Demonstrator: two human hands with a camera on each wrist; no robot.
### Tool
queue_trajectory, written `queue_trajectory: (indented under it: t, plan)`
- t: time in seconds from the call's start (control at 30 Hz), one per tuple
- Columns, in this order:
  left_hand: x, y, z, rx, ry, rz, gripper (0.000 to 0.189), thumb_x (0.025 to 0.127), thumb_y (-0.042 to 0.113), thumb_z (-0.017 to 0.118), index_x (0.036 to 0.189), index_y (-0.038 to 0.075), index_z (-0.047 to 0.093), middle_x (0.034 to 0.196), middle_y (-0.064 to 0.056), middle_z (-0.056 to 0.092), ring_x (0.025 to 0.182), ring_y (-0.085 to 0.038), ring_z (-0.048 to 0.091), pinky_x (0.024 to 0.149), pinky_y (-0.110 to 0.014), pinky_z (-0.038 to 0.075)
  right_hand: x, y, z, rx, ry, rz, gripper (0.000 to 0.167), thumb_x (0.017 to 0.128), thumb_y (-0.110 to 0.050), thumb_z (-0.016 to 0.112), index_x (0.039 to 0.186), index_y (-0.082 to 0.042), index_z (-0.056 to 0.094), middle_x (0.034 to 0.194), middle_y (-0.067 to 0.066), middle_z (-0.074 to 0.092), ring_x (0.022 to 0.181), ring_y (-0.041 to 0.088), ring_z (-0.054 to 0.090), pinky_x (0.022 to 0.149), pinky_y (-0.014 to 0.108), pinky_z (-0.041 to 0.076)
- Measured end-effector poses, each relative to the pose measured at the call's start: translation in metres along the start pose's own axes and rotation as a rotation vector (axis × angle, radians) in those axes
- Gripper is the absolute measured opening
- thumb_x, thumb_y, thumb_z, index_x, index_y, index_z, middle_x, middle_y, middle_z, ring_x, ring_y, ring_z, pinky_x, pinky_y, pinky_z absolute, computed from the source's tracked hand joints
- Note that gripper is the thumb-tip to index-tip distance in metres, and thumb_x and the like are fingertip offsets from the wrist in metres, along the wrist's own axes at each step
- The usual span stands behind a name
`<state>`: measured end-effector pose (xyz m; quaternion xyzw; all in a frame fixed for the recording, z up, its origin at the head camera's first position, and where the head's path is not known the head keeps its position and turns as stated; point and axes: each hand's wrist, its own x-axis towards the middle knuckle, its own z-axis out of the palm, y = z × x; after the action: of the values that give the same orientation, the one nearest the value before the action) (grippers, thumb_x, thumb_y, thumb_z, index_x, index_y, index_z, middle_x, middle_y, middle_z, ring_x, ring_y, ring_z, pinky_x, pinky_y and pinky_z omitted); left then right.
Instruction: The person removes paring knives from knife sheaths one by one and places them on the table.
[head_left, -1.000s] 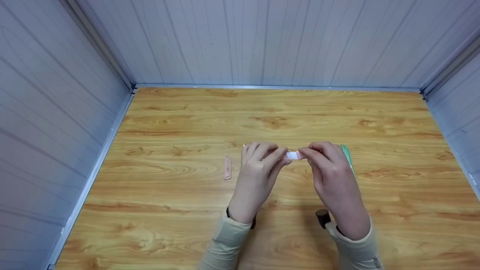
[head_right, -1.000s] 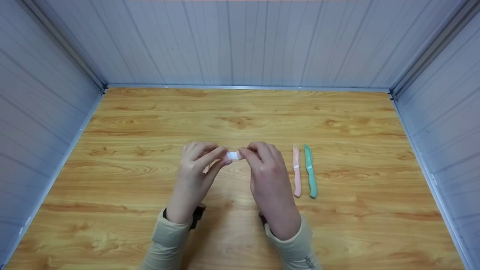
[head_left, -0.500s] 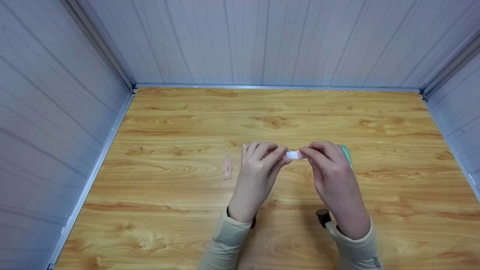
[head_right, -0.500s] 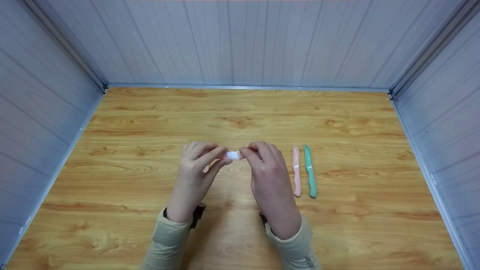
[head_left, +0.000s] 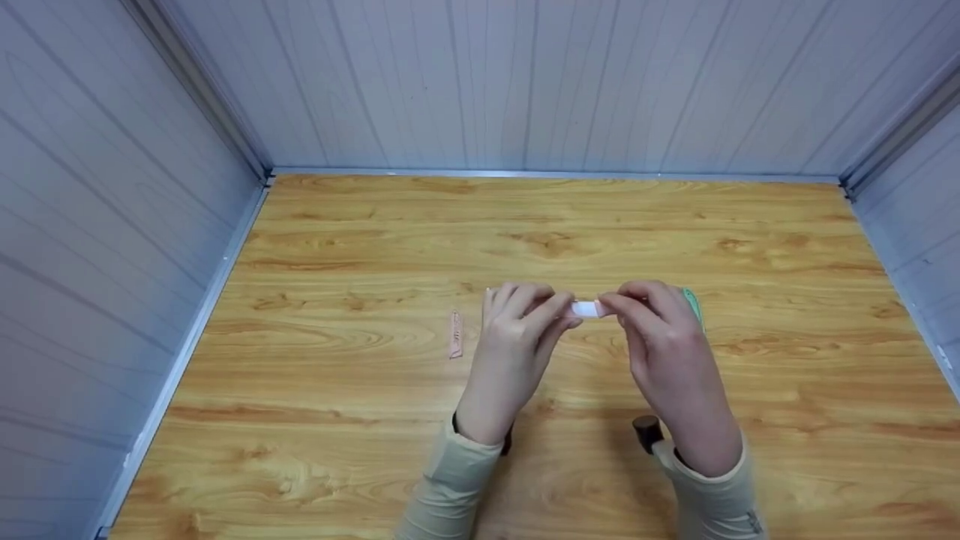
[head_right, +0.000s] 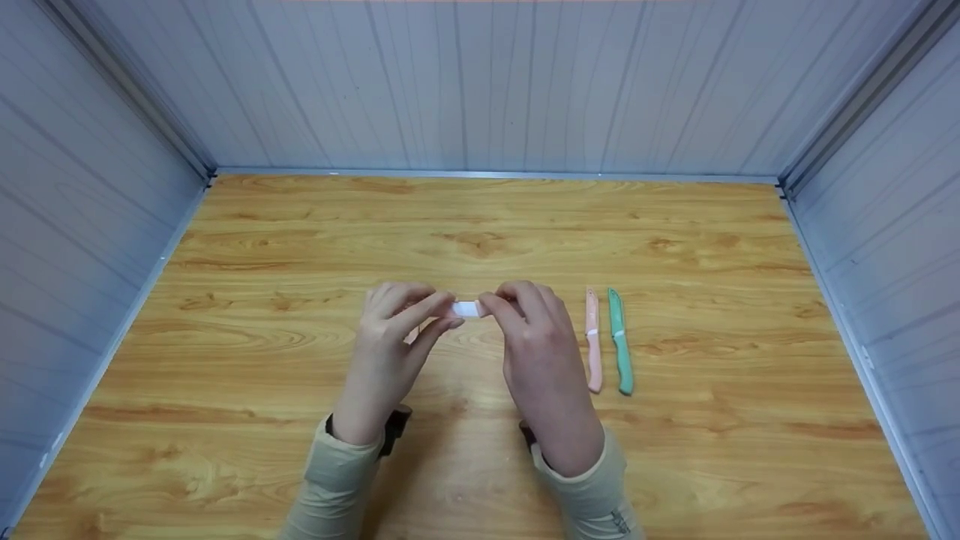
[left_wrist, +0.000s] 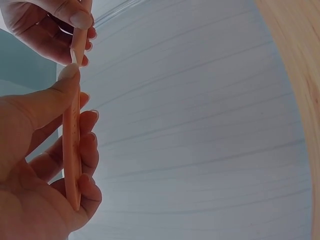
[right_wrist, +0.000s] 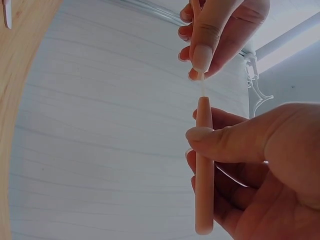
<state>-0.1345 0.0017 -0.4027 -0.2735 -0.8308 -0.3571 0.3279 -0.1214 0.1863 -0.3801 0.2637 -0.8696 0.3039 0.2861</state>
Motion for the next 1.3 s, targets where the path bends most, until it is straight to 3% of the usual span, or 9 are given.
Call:
queue_trajectory:
  t: [0.33, 1.0, 1.3]
  plan:
    - [-0.0015, -0.0008, -0.0004, -0.031, 0.009, -0.023, 0.020, 0.087, 0.024, 0.070, 0.102, 0.011, 0.074, 0.096, 0.001, 0.062, 0.085, -0.016, 0.050, 0.078, -0.035, 0.034, -0.0011, -0.0011, 0.0012, 0.030, 0.036, 0.010, 0.023, 0.084, 0.014, 0.063, 0.102, 0.001, 0.071, 0.100, 0.010, 0.061, 0.091, 0.028, 0.054, 0.079, 0.036, 0.043]
    - [0.0024, -0.0009, -0.0005, -0.026, 0.000, -0.014, 0.021, 0.086, 0.024, 0.070, 0.101, 0.011, 0.074, 0.096, 0.001, 0.062, 0.087, -0.015, 0.051, 0.079, -0.035, 0.035, 0.0016, 0.0026, -0.0020, -0.020, 0.003, -0.008, 0.021, 0.087, 0.011, 0.060, 0.102, 0.002, 0.071, 0.101, 0.010, 0.061, 0.093, 0.026, 0.054, 0.083, 0.036, 0.041]
    - [0.0004, -0.0008, 0.0010, -0.042, -0.007, -0.029, 0.020, 0.086, 0.024, 0.070, 0.101, 0.011, 0.074, 0.096, 0.001, 0.061, 0.088, -0.016, 0.051, 0.078, -0.035, 0.035, -0.0001, 0.0023, -0.0022, 0.013, 0.016, 0.011, 0.023, 0.086, 0.012, 0.060, 0.102, 0.000, 0.072, 0.102, 0.009, 0.062, 0.094, 0.028, 0.054, 0.083, 0.038, 0.042]
